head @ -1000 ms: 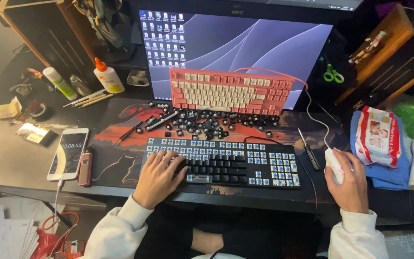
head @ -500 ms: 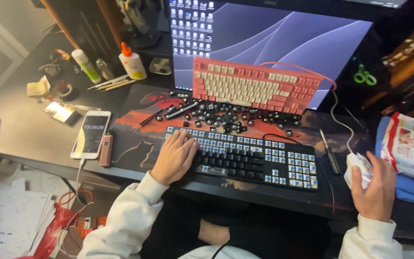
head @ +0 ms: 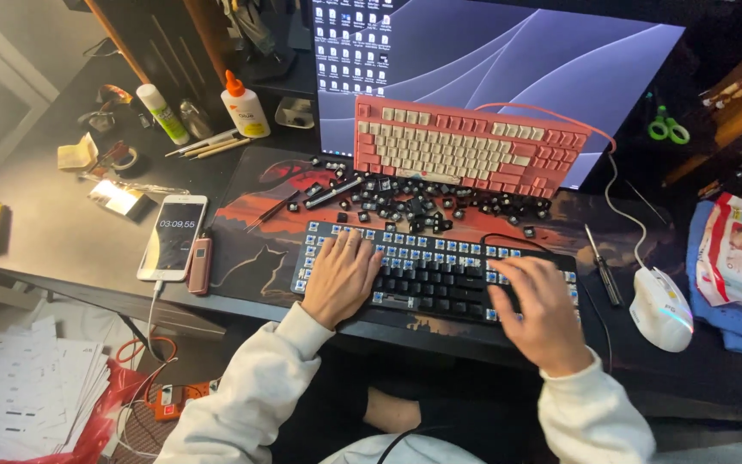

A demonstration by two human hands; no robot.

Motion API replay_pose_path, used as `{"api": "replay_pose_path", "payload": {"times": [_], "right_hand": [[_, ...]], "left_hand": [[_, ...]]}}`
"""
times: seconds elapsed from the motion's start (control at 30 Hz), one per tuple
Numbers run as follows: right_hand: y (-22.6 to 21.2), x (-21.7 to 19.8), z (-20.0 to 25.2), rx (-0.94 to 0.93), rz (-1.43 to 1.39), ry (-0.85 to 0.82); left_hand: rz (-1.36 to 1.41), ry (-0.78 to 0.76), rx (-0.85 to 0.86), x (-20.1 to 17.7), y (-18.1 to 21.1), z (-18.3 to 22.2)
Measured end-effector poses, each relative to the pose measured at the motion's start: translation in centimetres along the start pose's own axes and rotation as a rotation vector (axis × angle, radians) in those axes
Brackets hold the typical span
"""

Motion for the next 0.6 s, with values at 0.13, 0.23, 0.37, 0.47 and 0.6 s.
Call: {"api": "replay_pose_path", "payload": {"times": [0.13, 0.23, 0.37, 0.47, 0.6], "right_hand": [[-3.6, 2.7, -1.2, -0.076, -0.087, -0.041], [-5.7, 4.5, -2.7, -0.09, -0.12, -0.081], [-6.9, 8.2, -4.2, -0.116, -0.093, -0.165], [-8.1, 9.4, -5.3, -0.128, -0.122, -0.318], [-11.8, 9.4, -6.3, -0.167, -0.161, -0.414]], "left_hand": [[0.133, -0.107, -0.089, 1.8, -1.8, 0.8], [0.201, -0.137, -0.152, 1.3, -4.3, -1.3], [0.064, -0.054, -0.092, 4.7, -8.7, -3.4], [0.207, -0.144, -0.169, 4.6, -9.8, -3.2], [0.216, -0.128, -0.235, 2.7, -9.5, -2.0]]}}
Point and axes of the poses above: each hand's wrist, its own z-axis away from the middle knuckle, its own x-axis out of the palm, y = z × x, the point moved 9 cm from there along -z, towards the middle knuckle, and after that the axes turned 10 degrees about x, right-handed, at the moved point
